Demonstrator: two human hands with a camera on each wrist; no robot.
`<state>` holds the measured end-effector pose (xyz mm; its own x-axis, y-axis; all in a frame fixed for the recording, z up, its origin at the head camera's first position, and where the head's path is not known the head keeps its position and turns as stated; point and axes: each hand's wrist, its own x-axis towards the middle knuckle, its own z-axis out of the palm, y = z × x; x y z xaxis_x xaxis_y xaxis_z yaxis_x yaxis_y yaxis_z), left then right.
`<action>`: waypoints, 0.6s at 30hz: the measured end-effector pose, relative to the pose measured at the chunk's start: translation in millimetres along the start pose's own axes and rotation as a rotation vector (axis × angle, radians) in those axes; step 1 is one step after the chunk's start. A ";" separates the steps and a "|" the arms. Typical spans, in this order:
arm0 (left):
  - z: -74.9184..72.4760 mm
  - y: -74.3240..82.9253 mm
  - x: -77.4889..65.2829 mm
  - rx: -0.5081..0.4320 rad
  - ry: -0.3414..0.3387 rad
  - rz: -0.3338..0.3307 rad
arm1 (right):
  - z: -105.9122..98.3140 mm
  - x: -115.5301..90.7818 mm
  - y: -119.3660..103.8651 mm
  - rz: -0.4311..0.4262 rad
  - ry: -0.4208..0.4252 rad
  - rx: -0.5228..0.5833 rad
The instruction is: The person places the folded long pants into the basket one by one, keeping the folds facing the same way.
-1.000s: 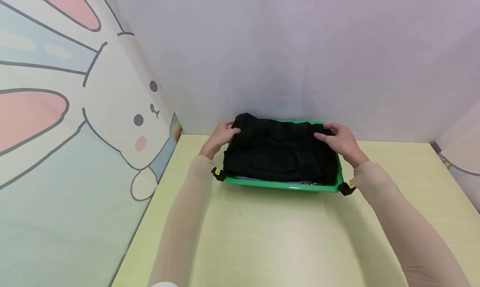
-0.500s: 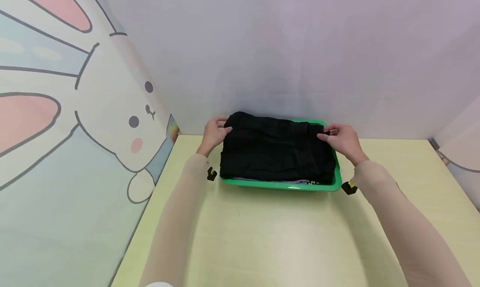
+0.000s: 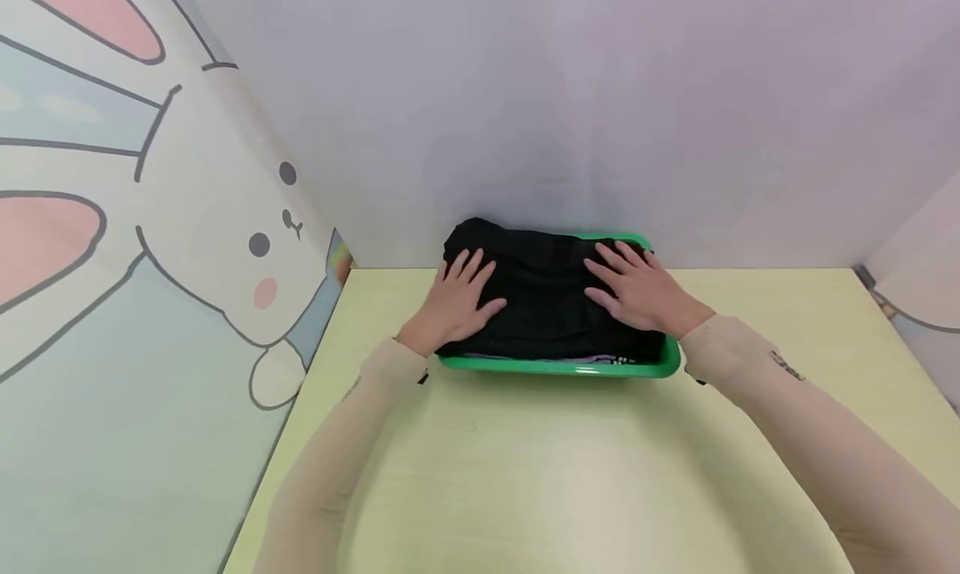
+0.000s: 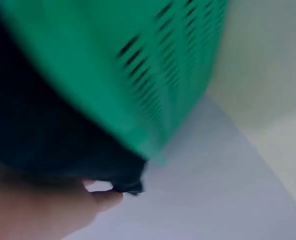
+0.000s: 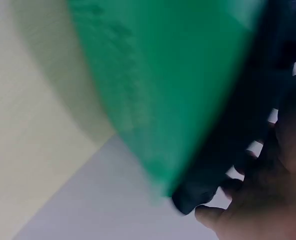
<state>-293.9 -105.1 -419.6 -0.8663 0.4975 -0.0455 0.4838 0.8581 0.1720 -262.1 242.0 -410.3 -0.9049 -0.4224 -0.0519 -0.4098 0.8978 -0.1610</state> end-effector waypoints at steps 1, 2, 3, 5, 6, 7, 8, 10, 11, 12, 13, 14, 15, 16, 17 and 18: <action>3.1 -0.9 -2.7 -0.007 -0.044 -0.016 | 1.6 -1.0 3.9 0.026 -0.035 0.000; 6.4 -4.2 -4.0 -0.007 -0.074 -0.035 | 3.3 -2.4 9.2 0.054 -0.061 0.004; 8.5 -8.6 -4.7 -0.010 -0.088 -0.056 | 4.5 -3.7 14.9 0.080 -0.079 0.008; 10.3 -19.5 -4.9 -0.020 -0.100 -0.091 | 5.7 -7.0 25.0 0.117 -0.093 0.031; 9.6 -24.6 -4.8 -0.030 -0.101 -0.104 | 6.2 -8.6 29.1 0.128 -0.095 0.047; 8.6 -29.2 -4.6 -0.036 -0.103 -0.117 | 6.2 -10.0 32.1 0.133 -0.096 0.063; 7.2 -32.6 -4.7 -0.051 -0.099 -0.128 | 6.2 -11.3 34.4 0.135 -0.096 0.077; 4.1 -36.2 -4.4 -0.078 -0.063 -0.133 | 6.8 -14.0 35.0 0.133 -0.081 0.094; 3.0 -36.6 -3.8 -0.088 -0.030 -0.125 | 7.0 -16.0 33.2 0.128 -0.064 0.099; 2.2 -36.1 -3.1 -0.097 0.009 -0.107 | 7.4 -18.3 30.5 0.117 -0.048 0.098; 2.0 -35.2 -2.0 -0.097 0.052 -0.079 | 7.2 -21.7 26.0 0.103 -0.033 0.095; 2.2 -34.2 0.3 -0.099 0.088 -0.048 | 7.8 -25.9 20.8 0.086 -0.017 0.093; 2.7 -33.0 3.3 -0.093 0.116 -0.012 | 8.7 -30.9 14.9 0.068 -0.006 0.090; 3.4 -32.0 6.7 -0.086 0.133 0.023 | 9.8 -36.7 8.3 0.049 -0.007 0.091; 4.1 -31.4 10.2 -0.085 0.134 0.049 | 11.5 -43.0 1.4 0.025 -0.014 0.096; 4.6 -31.6 13.7 -0.088 0.123 0.065 | 13.9 -49.4 -5.2 0.002 -0.025 0.104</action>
<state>-320.5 -124.8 -430.2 -0.8447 0.5279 0.0885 0.5315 0.8075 0.2560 -213.6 256.4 -420.5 -0.9021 -0.4246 -0.0768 -0.3926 0.8814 -0.2626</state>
